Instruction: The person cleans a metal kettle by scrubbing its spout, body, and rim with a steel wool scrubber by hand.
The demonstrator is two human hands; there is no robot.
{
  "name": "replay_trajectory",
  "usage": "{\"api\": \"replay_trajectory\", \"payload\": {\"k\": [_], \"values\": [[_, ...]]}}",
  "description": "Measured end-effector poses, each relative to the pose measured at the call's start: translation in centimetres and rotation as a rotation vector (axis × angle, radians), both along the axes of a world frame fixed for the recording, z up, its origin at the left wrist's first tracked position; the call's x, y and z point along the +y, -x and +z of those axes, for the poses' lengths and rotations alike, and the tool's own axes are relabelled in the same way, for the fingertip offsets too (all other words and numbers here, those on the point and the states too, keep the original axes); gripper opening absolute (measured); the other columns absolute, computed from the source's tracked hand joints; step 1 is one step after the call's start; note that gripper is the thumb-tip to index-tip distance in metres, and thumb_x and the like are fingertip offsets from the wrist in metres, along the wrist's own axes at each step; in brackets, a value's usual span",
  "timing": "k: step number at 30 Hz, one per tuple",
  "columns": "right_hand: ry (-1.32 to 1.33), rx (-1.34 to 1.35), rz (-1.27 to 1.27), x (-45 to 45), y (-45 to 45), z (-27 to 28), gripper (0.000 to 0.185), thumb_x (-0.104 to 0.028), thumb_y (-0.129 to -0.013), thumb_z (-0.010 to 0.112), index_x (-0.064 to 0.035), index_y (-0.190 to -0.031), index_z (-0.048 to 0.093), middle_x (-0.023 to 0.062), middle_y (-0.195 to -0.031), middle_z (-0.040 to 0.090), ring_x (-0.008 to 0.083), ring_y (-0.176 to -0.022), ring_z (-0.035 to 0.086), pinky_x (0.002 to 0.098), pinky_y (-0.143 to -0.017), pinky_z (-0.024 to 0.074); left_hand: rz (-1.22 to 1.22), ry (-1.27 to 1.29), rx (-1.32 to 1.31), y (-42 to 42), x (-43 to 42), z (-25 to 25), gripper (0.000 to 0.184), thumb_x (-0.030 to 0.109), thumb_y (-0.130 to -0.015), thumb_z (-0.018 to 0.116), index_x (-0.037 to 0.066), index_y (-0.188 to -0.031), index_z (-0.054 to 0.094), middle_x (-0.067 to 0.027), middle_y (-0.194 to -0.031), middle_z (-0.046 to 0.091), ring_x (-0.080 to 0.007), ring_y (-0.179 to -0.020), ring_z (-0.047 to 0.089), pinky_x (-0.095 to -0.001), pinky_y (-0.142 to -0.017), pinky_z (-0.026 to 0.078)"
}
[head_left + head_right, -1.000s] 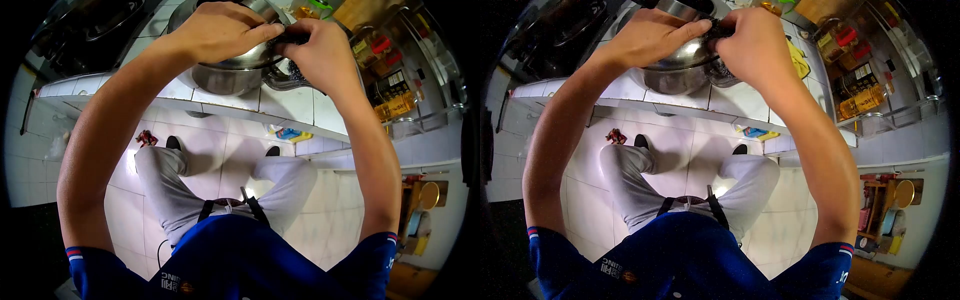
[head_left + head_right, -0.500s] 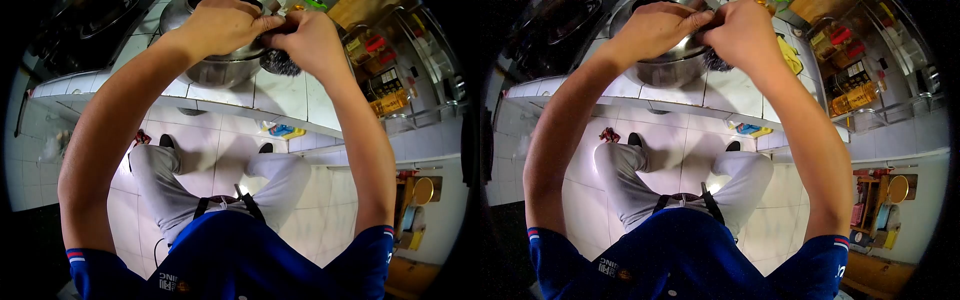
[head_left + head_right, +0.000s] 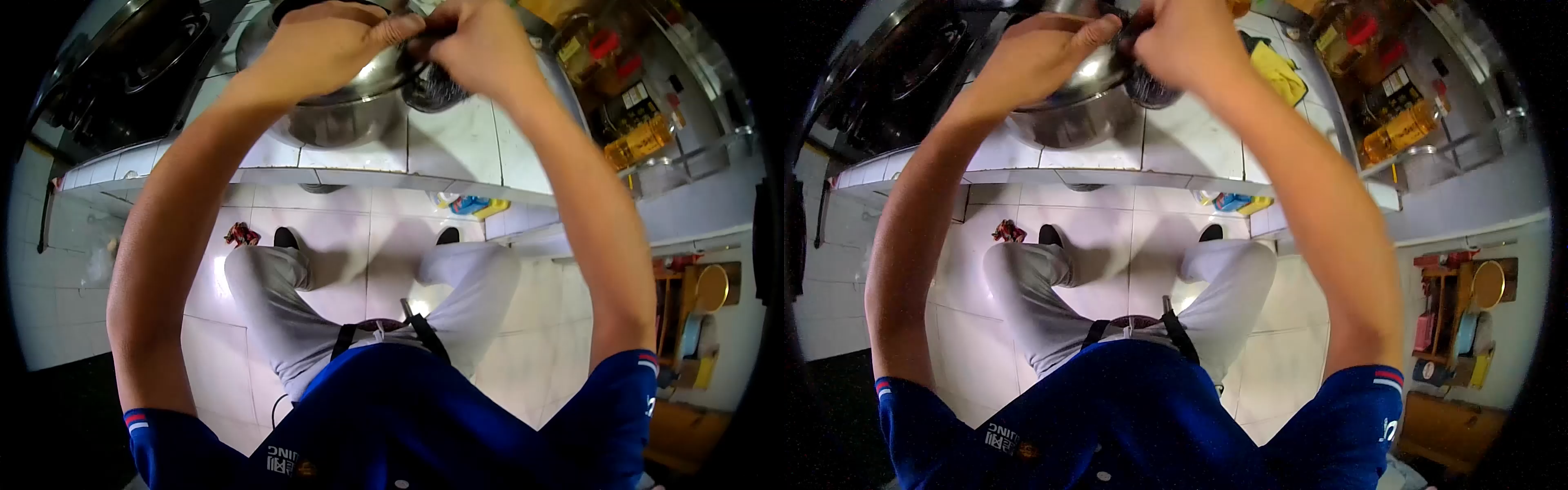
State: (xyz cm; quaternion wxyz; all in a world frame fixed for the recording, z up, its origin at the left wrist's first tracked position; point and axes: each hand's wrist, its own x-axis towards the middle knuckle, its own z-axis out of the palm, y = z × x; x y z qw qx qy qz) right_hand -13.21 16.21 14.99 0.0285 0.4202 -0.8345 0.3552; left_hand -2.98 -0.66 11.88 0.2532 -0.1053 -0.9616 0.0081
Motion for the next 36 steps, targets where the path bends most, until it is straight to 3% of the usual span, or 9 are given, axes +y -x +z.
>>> {"api": "replay_trajectory", "payload": {"k": [1,5,6,15,21,25,28,31,36], "values": [[-0.017,-0.201,0.004,0.5,0.3,1.2,0.013,-0.007,-0.075,0.072,0.0045,-0.081,0.073,0.0229,-0.068,0.067,0.0277,-0.062,0.067,0.0376,-0.060,0.0514,0.128,-0.192,-0.073,0.2,0.3,0.0,0.042,0.043,-0.105,0.037,0.012,-0.119,0.062,-0.0197,-0.087,0.068,-0.0400,-0.086,0.067,-0.0452,-0.074,0.054],[0.053,0.141,0.075,-0.1,0.7,-0.5,0.012,-0.003,-0.074,0.072,0.0054,-0.083,0.073,0.0202,-0.071,0.070,0.0241,-0.063,0.067,0.0360,-0.061,0.0523,0.108,-0.254,-0.069,-0.6,1.1,1.2,0.047,0.050,-0.103,0.040,0.011,-0.115,0.065,-0.0203,-0.092,0.069,-0.0404,-0.090,0.066,-0.0447,-0.078,0.053],[0.085,0.015,0.047,0.4,0.3,0.2,0.012,-0.003,-0.074,0.073,0.0060,-0.081,0.073,0.0192,-0.068,0.068,0.0218,-0.062,0.066,0.0353,-0.060,0.0515,0.073,-0.350,-0.056,-0.9,1.5,1.1,0.049,0.052,-0.102,0.041,0.011,-0.113,0.066,-0.0206,-0.094,0.069,-0.0406,-0.092,0.066,-0.0446,-0.079,0.053],[-0.075,-0.158,0.107,1.4,-0.2,1.3,0.014,-0.007,-0.079,0.071,0.0055,-0.085,0.072,0.0167,-0.065,0.066,0.0187,-0.058,0.062,0.0346,-0.058,0.0490,0.212,-0.321,-0.120,-0.2,1.3,0.7,0.054,0.054,-0.102,0.040,0.010,-0.106,0.071,-0.0209,-0.093,0.070,-0.0404,-0.094,0.066,-0.0448,-0.082,0.052],[-0.027,-0.103,0.099,1.7,-3.3,1.3,0.017,-0.008,-0.078,0.069,0.0064,-0.087,0.072,0.0229,-0.069,0.067,0.0277,-0.064,0.068,0.0367,-0.064,0.0524,0.190,-0.308,-0.122,-0.3,1.0,0.6,0.059,0.055,-0.102,0.036,0.007,-0.106,0.071,-0.0222,-0.099,0.070,-0.0403,-0.097,0.065,-0.0447,-0.084,0.051],[-0.031,-0.277,-0.235,-0.2,-2.2,1.9,0.012,-0.005,-0.077,0.067,0.0058,-0.079,0.072,0.0249,-0.069,0.066,0.0286,-0.063,0.068,0.0377,-0.063,0.0523,0.178,-0.270,-0.075,-0.1,1.0,0.3,0.057,0.053,-0.103,0.036,0.008,-0.109,0.070,-0.0210,-0.102,0.070,-0.0396,-0.098,0.065,-0.0434,-0.085,0.051],[0.199,-0.008,0.225,-0.1,-1.5,-1.0,0.014,-0.008,-0.075,0.071,0.0060,-0.077,0.071,0.0263,-0.070,0.066,0.0294,-0.064,0.068,0.0375,-0.062,0.0521,0.193,-0.341,-0.105,0.1,0.7,0.0,0.053,0.051,-0.103,0.037,0.010,-0.112,0.069,-0.0195,-0.103,0.070,-0.0392,-0.099,0.065,-0.0426,-0.087,0.052],[0.106,0.001,0.059,-0.5,0.1,-0.6,0.015,-0.009,-0.074,0.072,0.0055,-0.077,0.072,0.0273,-0.070,0.065,0.0317,-0.066,0.069,0.0378,-0.063,0.0524,0.344,-0.365,-0.125,0.4,1.2,0.2,0.069,0.068,-0.095,0.042,0.010,-0.114,0.072,-0.0153,-0.111,0.071,-0.0383,-0.107,0.064,-0.0405,-0.092,0.048],[-0.029,0.064,-0.006,0.5,-1.4,1.0,0.015,-0.009,-0.073,0.070,0.0048,-0.078,0.073,0.0267,-0.067,0.065,0.0350,-0.062,0.068,0.0392,-0.060,0.0528,0.369,-0.363,-0.148,-0.2,1.2,-0.3,0.071,0.070,-0.095,0.040,0.010,-0.118,0.071,-0.0174,-0.116,0.069,-0.0374,-0.115,0.060,-0.0381,-0.100,0.044]]}}
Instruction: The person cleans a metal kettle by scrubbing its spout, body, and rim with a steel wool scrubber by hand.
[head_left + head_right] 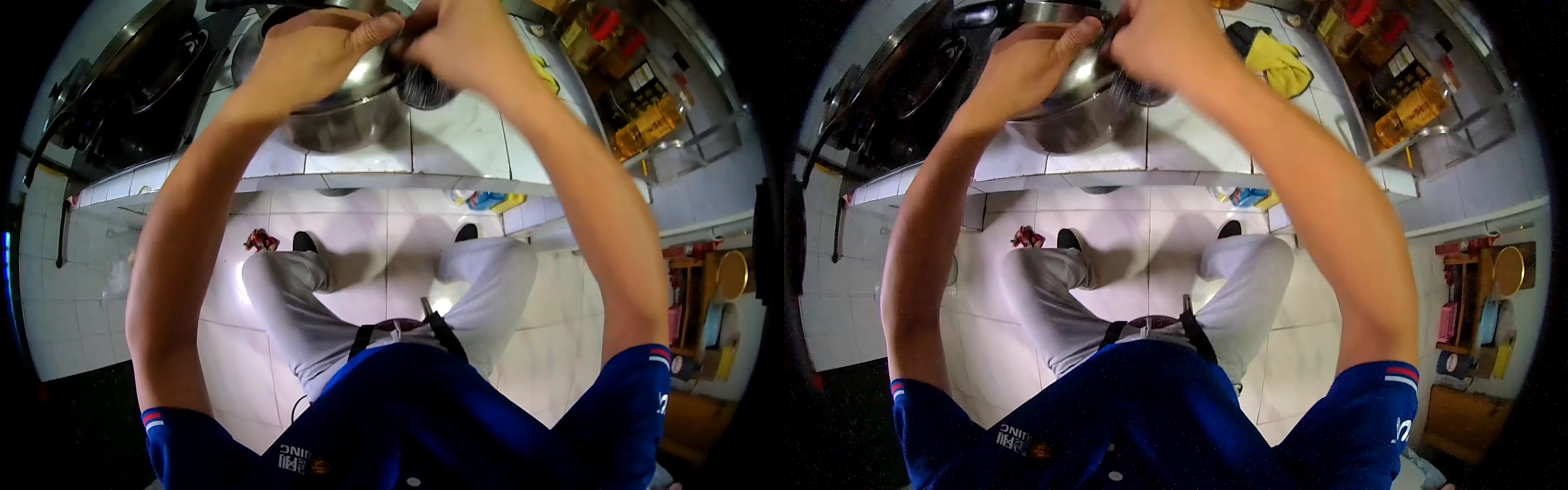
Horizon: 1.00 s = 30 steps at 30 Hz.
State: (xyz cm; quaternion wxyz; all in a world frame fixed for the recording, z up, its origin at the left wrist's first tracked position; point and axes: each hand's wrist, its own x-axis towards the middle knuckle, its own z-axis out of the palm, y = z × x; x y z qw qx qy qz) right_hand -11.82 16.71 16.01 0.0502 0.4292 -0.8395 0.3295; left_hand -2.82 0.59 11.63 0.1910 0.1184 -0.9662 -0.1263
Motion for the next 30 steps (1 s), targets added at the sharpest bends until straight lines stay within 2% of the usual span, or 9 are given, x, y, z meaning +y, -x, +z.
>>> {"api": "replay_trajectory", "payload": {"k": [1,5,9,12,15,17,19,21,30], "values": [[0.097,-0.264,0.006,0.1,1.5,0.0,0.015,-0.010,-0.073,0.070,0.0046,-0.078,0.073,0.0261,-0.067,0.065,0.0346,-0.063,0.068,0.0392,-0.061,0.0531,-0.017,0.011,0.025,-0.2,0.5,-0.1,0.070,0.071,-0.095,0.039,0.013,-0.115,0.072,-0.0141,-0.113,0.070,-0.0353,-0.112,0.061,-0.0376,-0.098,0.046],[0.100,-0.081,0.044,0.3,1.0,0.1,0.015,-0.009,-0.074,0.070,0.0043,-0.080,0.073,0.0264,-0.068,0.065,0.0336,-0.063,0.069,0.0393,-0.060,0.0529,-0.013,0.067,-0.074,-0.7,0.7,1.3,0.065,0.072,-0.094,0.037,0.022,-0.115,0.073,-0.0077,-0.112,0.071,-0.0310,-0.109,0.063,-0.0363,-0.095,0.048],[0.067,-0.069,-0.038,-0.9,1.4,-0.7,0.015,-0.008,-0.075,0.069,0.0046,-0.080,0.073,0.0279,-0.070,0.065,0.0348,-0.064,0.068,0.0409,-0.061,0.0523,-0.022,0.048,0.018,-0.2,1.1,1.1,0.068,0.072,-0.095,0.035,0.019,-0.116,0.072,-0.0084,-0.114,0.071,-0.0300,-0.109,0.063,-0.0355,-0.094,0.048],[0.029,-0.090,0.066,0.1,-0.3,-1.1,0.014,-0.007,-0.074,0.068,0.0059,-0.078,0.071,0.0296,-0.070,0.063,0.0358,-0.063,0.067,0.0419,-0.060,0.0516,-0.071,-0.073,0.083,-0.8,1.6,1.2,0.072,0.071,-0.093,0.044,0.008,-0.115,0.072,-0.0185,-0.111,0.070,-0.0367,-0.111,0.063,-0.0375,-0.098,0.046],[-0.054,-0.077,0.064,0.2,-0.5,0.6,0.014,-0.007,-0.073,0.066,0.0063,-0.076,0.070,0.0305,-0.067,0.061,0.0378,-0.063,0.067,0.0431,-0.061,0.0514,-0.156,-0.015,0.099,-0.6,1.4,1.4,0.048,0.049,-0.103,0.038,0.014,-0.114,0.069,-0.0191,-0.103,0.070,-0.0394,-0.097,0.066,-0.0432,-0.085,0.052],[0.055,-0.268,-0.046,0.0,-0.4,1.1,0.015,-0.009,-0.071,0.067,0.0061,-0.074,0.070,0.0308,-0.066,0.060,0.0392,-0.063,0.066,0.0432,-0.061,0.0515,-0.036,0.094,0.011,0.1,0.7,1.0,0.048,0.050,-0.103,0.038,0.014,-0.112,0.069,-0.0196,-0.100,0.070,-0.0396,-0.095,0.066,-0.0442,-0.084,0.052],[0.058,0.113,0.131,-0.5,-0.3,-0.8,0.012,-0.007,-0.074,0.067,0.0048,-0.076,0.072,0.0269,-0.068,0.065,0.0348,-0.064,0.068,0.0414,-0.061,0.0522,-0.009,0.044,0.007,0.0,0.8,1.4,0.055,0.057,-0.100,0.040,0.012,-0.113,0.070,-0.0191,-0.104,0.070,-0.0386,-0.102,0.064,-0.0419,-0.089,0.050],[0.082,-0.206,-0.019,0.0,0.1,0.2,0.012,-0.006,-0.076,0.067,0.0043,-0.077,0.073,0.0259,-0.069,0.066,0.0332,-0.064,0.068,0.0407,-0.061,0.0524,0.021,-0.053,-0.017,-0.1,1.4,1.6,0.072,0.071,-0.093,0.043,0.009,-0.115,0.072,-0.0182,-0.113,0.070,-0.0366,-0.114,0.061,-0.0373,-0.100,0.046],[0.120,-0.091,0.021,-1.2,1.1,-0.7,0.013,-0.006,-0.074,0.071,0.0051,-0.079,0.073,0.0266,-0.071,0.067,0.0340,-0.067,0.069,0.0406,-0.063,0.0527,-0.008,-0.045,0.053,-0.3,0.9,1.2,0.075,0.071,-0.093,0.043,0.006,-0.115,0.071,-0.0191,-0.114,0.069,-0.0370,-0.112,0.063,-0.0379,-0.098,0.047]]}}
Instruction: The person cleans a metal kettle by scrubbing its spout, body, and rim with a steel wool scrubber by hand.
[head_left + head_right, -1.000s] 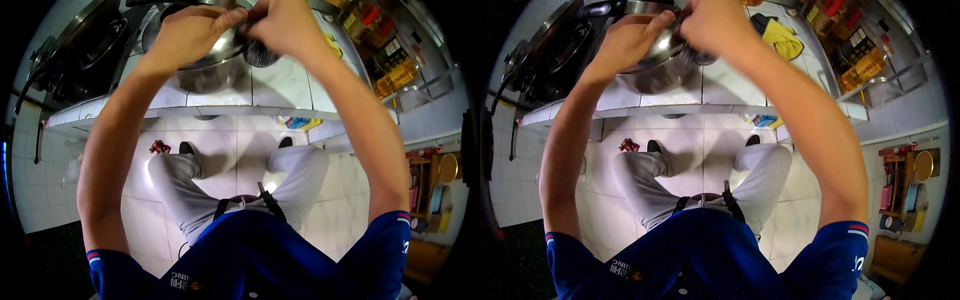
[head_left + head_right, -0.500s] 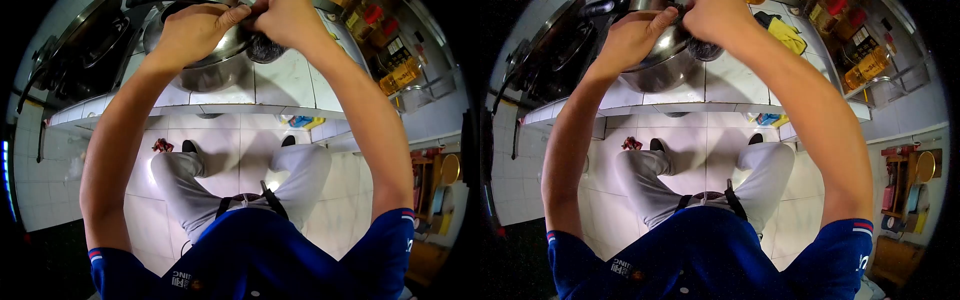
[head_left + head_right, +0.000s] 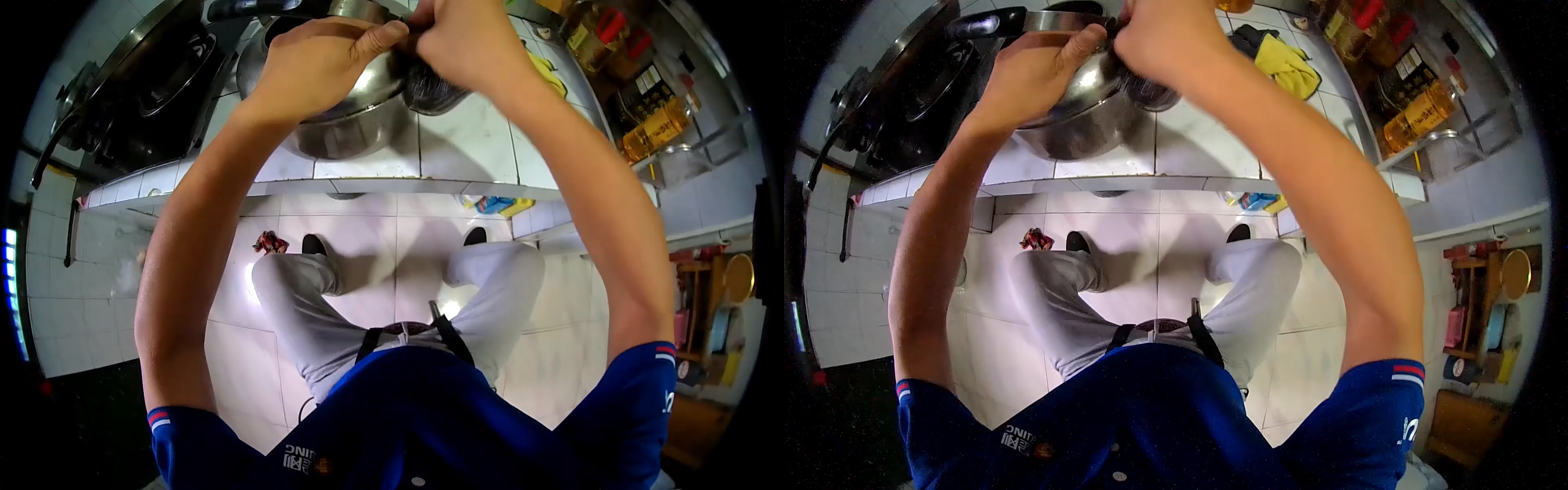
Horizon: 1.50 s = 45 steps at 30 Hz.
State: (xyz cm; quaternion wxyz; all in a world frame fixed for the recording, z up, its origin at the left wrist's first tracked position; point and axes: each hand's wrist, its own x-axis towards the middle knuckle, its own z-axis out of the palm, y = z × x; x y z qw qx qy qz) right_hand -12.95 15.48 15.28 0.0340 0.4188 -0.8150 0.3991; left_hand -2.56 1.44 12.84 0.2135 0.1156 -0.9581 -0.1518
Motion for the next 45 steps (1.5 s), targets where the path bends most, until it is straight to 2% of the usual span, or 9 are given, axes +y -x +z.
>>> {"api": "replay_trajectory", "payload": {"k": [5,6,13,14,17,18,28,30,45], "values": [[-0.057,0.012,0.000,0.5,0.0,-0.4,0.014,-0.008,-0.075,0.069,0.0045,-0.079,0.073,0.0282,-0.071,0.065,0.0361,-0.067,0.069,0.0410,-0.063,0.0528,0.092,0.015,0.010,0.4,-1.0,-1.4,0.073,0.071,-0.093,0.043,0.008,-0.116,0.071,-0.0172,-0.115,0.069,-0.0369,-0.113,0.062,-0.0377,-0.099,0.046],[-0.008,0.117,0.011,0.0,-0.1,-0.3,0.014,-0.008,-0.074,0.069,0.0045,-0.079,0.073,0.0281,-0.071,0.065,0.0358,-0.067,0.069,0.0408,-0.063,0.0527,-0.083,0.196,-0.006,0.4,-1.2,-0.7,0.051,0.053,-0.102,0.039,0.012,-0.108,0.069,-0.0206,-0.098,0.070,-0.0411,-0.094,0.066,-0.0465,-0.082,0.052],[-0.065,-0.053,0.064,0.4,-0.4,0.9,0.015,-0.009,-0.074,0.069,0.0051,-0.079,0.072,0.0284,-0.068,0.064,0.0365,-0.063,0.067,0.0412,-0.060,0.0521,-0.056,0.117,-0.033,0.3,-1.2,-0.6,0.049,0.052,-0.102,0.039,0.014,-0.108,0.070,-0.0217,-0.097,0.070,-0.0413,-0.098,0.065,-0.0458,-0.085,0.051],[-0.078,-0.056,0.069,0.5,-0.7,0.9,0.016,-0.010,-0.075,0.069,0.0052,-0.077,0.072,0.0282,-0.067,0.064,0.0365,-0.061,0.067,0.0416,-0.058,0.0517,0.051,0.026,-0.034,0.5,-1.1,-0.9,0.071,0.071,-0.094,0.042,0.011,-0.116,0.072,-0.0164,-0.116,0.069,-0.0369,-0.114,0.062,-0.0378,-0.100,0.045],[-0.093,-0.035,0.019,0.7,-0.7,0.8,0.017,-0.011,-0.076,0.069,0.0055,-0.075,0.071,0.0280,-0.066,0.063,0.0360,-0.060,0.067,0.0420,-0.056,0.0513,0.011,0.002,-0.135,-0.1,0.1,0.6,0.070,0.071,-0.094,0.041,0.012,-0.116,0.072,-0.0163,-0.117,0.069,-0.0370,-0.115,0.061,-0.0381,-0.101,0.045],[-0.100,-0.006,-0.019,0.2,-0.6,0.8,0.017,-0.012,-0.076,0.069,0.0057,-0.074,0.071,0.0280,-0.066,0.063,0.0356,-0.059,0.067,0.0420,-0.056,0.0513,-0.021,0.072,0.091,-0.1,0.3,-0.4,0.071,0.074,-0.093,0.035,0.018,-0.107,0.075,-0.0062,-0.107,0.073,-0.0305,-0.107,0.064,-0.0363,-0.092,0.049],[-0.094,-0.104,0.067,0.7,-0.5,0.5,0.015,-0.010,-0.073,0.070,0.0025,-0.078,0.074,0.0265,-0.071,0.066,0.0373,-0.068,0.068,0.0404,-0.064,0.0534,0.004,0.087,-0.011,0.0,-0.5,-0.4,0.064,0.072,-0.094,0.036,0.024,-0.115,0.072,-0.0073,-0.106,0.072,-0.0325,-0.104,0.065,-0.0381,-0.091,0.050],[-0.007,0.172,0.018,-0.7,0.5,-0.3,0.014,-0.011,-0.073,0.071,0.0020,-0.078,0.074,0.0266,-0.071,0.066,0.0369,-0.068,0.068,0.0404,-0.064,0.0538,0.003,0.083,-0.009,-0.1,-0.1,-0.1,0.065,0.072,-0.094,0.036,0.022,-0.114,0.073,-0.0080,-0.105,0.072,-0.0322,-0.104,0.065,-0.0377,-0.091,0.049],[-0.020,-0.070,0.061,0.3,-0.2,0.6,0.018,-0.013,-0.073,0.074,0.0049,-0.076,0.072,0.0262,-0.067,0.064,0.0333,-0.062,0.068,0.0407,-0.060,0.0527,0.051,0.109,0.004,-0.1,-0.5,-0.6,0.069,0.071,-0.095,0.035,0.017,-0.109,0.075,-0.0061,-0.112,0.072,-0.0299,-0.108,0.064,-0.0356,-0.093,0.049]]}}
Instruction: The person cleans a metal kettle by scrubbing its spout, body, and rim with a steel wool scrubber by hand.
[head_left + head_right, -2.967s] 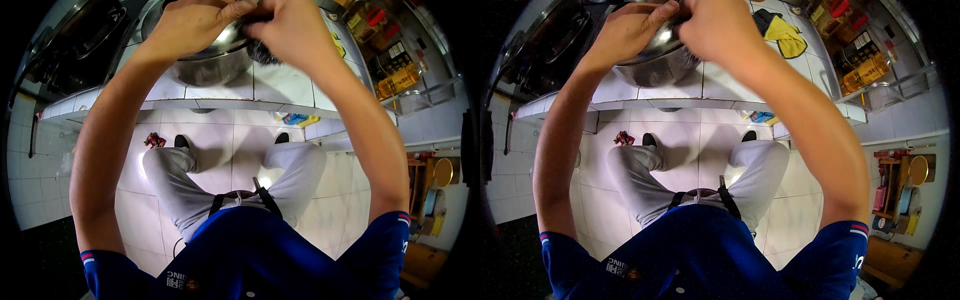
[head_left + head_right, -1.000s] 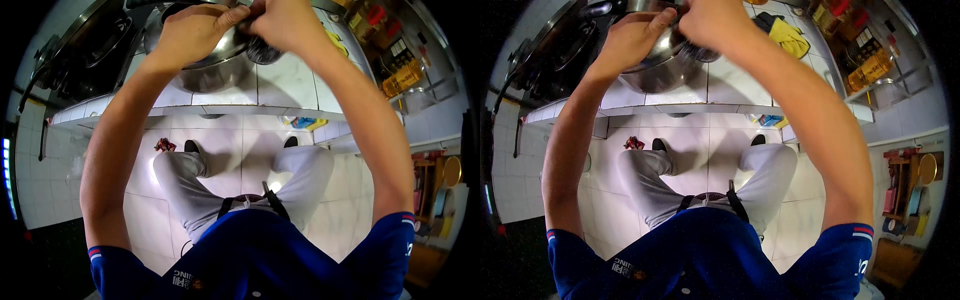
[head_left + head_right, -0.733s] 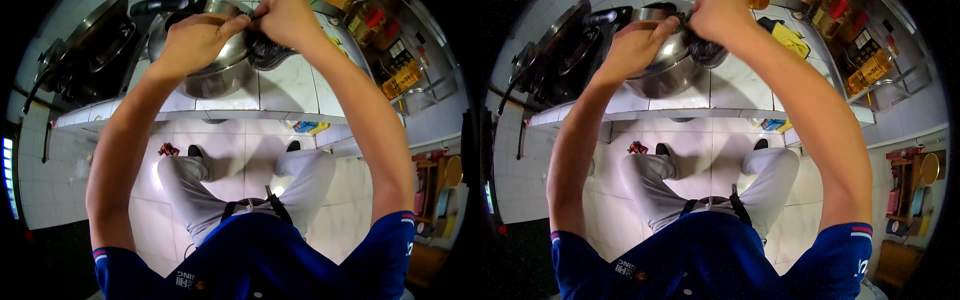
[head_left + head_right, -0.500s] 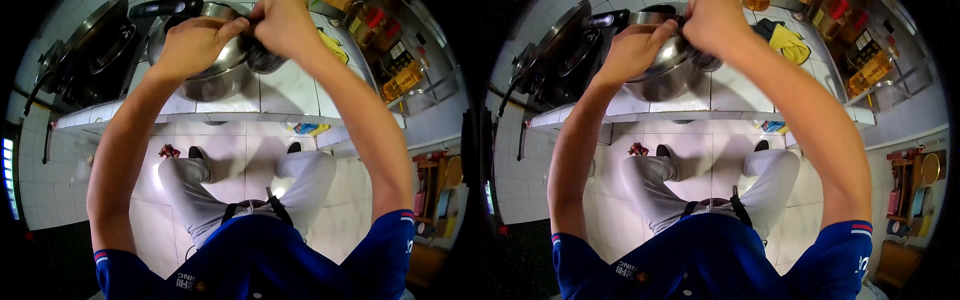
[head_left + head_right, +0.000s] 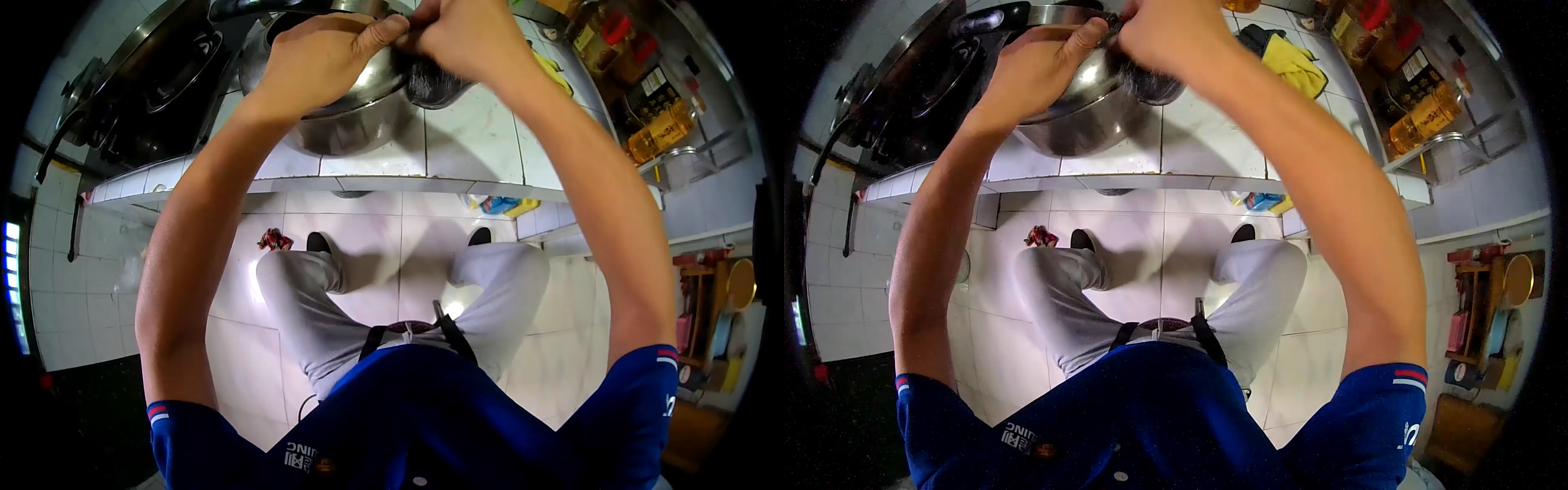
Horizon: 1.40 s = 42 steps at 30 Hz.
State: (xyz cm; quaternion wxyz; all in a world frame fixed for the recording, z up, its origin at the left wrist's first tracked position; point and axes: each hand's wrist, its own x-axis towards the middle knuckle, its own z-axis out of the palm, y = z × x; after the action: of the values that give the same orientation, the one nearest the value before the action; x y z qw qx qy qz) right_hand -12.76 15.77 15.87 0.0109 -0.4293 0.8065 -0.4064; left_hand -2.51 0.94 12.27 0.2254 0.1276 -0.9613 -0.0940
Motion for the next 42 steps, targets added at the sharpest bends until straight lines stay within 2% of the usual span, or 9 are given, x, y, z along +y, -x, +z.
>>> {"api": "replay_trajectory", "payload": {"k": [8,12,16,17,20,21,26,28,42], "values": [[-0.009,0.106,-0.053,-1.1,1.5,-1.0,0.018,-0.013,-0.074,0.076,0.0045,-0.079,0.073,0.0239,-0.070,0.067,0.0318,-0.065,0.068,0.0388,-0.063,0.0532,-0.056,0.013,0.044,-0.3,0.3,0.0,0.061,0.069,-0.096,0.034,0.025,-0.110,0.074,-0.0057,-0.108,0.072,-0.0295,-0.105,0.065,-0.0359,-0.092,0.049],[-0.038,-0.097,0.020,0.2,0.5,0.4,0.016,-0.010,-0.074,0.074,0.0053,-0.079,0.073,0.0221,-0.066,0.067,0.0265,-0.059,0.067,0.0378,-0.059,0.0523,0.008,-0.059,0.002,0.2,-1.1,-0.8,0.070,0.070,-0.095,0.038,0.012,-0.115,0.072,-0.0144,-0.112,0.070,-0.0339,-0.111,0.063,-0.0369,-0.099,0.045],[-0.035,0.137,-0.016,-1.2,1.3,-0.7,0.015,-0.010,-0.074,0.073,0.0047,-0.078,0.073,0.0225,-0.066,0.066,0.0269,-0.060,0.068,0.0377,-0.057,0.0522,-0.019,-0.088,0.002,0.1,-0.5,0.1,0.075,0.072,-0.094,0.040,0.007,-0.117,0.071,-0.0210,-0.111,0.070,-0.0369,-0.113,0.063,-0.0394,-0.101,0.044],[-0.007,0.085,-0.003,-0.8,1.2,-0.8,0.015,-0.010,-0.074,0.073,0.0044,-0.077,0.073,0.0238,-0.066,0.066,0.0293,-0.062,0.068,0.0384,-0.058,0.0525,-0.105,-0.064,0.037,-0.7,0.5,0.9,0.050,0.051,-0.103,0.038,0.013,-0.106,0.072,-0.0212,-0.102,0.070,-0.0410,-0.100,0.065,-0.0454,-0.087,0.051],[-0.089,0.042,-0.030,-0.7,0.0,-0.4,0.016,-0.012,-0.074,0.074,0.0037,-0.076,0.073,0.0247,-0.068,0.066,0.0320,-0.063,0.069,0.0392,-0.059,0.0528,-0.029,-0.022,-0.057,0.0,-1.0,0.0,0.050,0.051,-0.102,0.038,0.014,-0.111,0.071,-0.0198,-0.107,0.069,-0.0397,-0.105,0.063,-0.0440,-0.092,0.049],[0.029,0.336,0.128,-0.7,-0.2,-1.4,0.017,-0.013,-0.074,0.074,0.0039,-0.076,0.072,0.0250,-0.068,0.066,0.0313,-0.063,0.069,0.0390,-0.058,0.0525,-0.021,-0.022,-0.053,0.0,-1.0,0.4,0.050,0.051,-0.102,0.038,0.014,-0.111,0.071,-0.0198,-0.107,0.069,-0.0397,-0.105,0.063,-0.0440,-0.092,0.049],[-0.068,-0.042,0.038,0.0,-0.7,0.6,0.017,-0.013,-0.073,0.073,0.0040,-0.074,0.072,0.0245,-0.065,0.065,0.0316,-0.061,0.068,0.0392,-0.058,0.0527,-0.064,-0.071,-0.045,-0.1,-0.7,0.3,0.052,0.053,-0.102,0.037,0.014,-0.113,0.070,-0.0211,-0.107,0.069,-0.0397,-0.106,0.063,-0.0444,-0.092,0.049],[-0.010,0.227,0.072,-0.5,-0.1,-0.9,0.016,-0.012,-0.073,0.072,0.0046,-0.074,0.072,0.0253,-0.066,0.065,0.0332,-0.060,0.068,0.0397,-0.058,0.0528,-0.047,-0.092,-0.051,-0.2,-0.7,0.5,0.052,0.053,-0.102,0.038,0.014,-0.114,0.069,-0.0208,-0.107,0.069,-0.0399,-0.106,0.063,-0.0441,-0.092,0.049],[0.105,0.080,0.030,-0.6,0.8,-0.4,0.016,-0.012,-0.074,0.072,0.0029,-0.078,0.073,0.0263,-0.068,0.065,0.0346,-0.062,0.068,0.0404,-0.062,0.0538,-0.132,-0.185,0.017,-1.1,0.5,1.2,0.052,0.051,-0.102,0.039,0.013,-0.111,0.071,-0.0196,-0.106,0.070,-0.0393,-0.104,0.064,-0.0420,-0.092,0.050]]}}
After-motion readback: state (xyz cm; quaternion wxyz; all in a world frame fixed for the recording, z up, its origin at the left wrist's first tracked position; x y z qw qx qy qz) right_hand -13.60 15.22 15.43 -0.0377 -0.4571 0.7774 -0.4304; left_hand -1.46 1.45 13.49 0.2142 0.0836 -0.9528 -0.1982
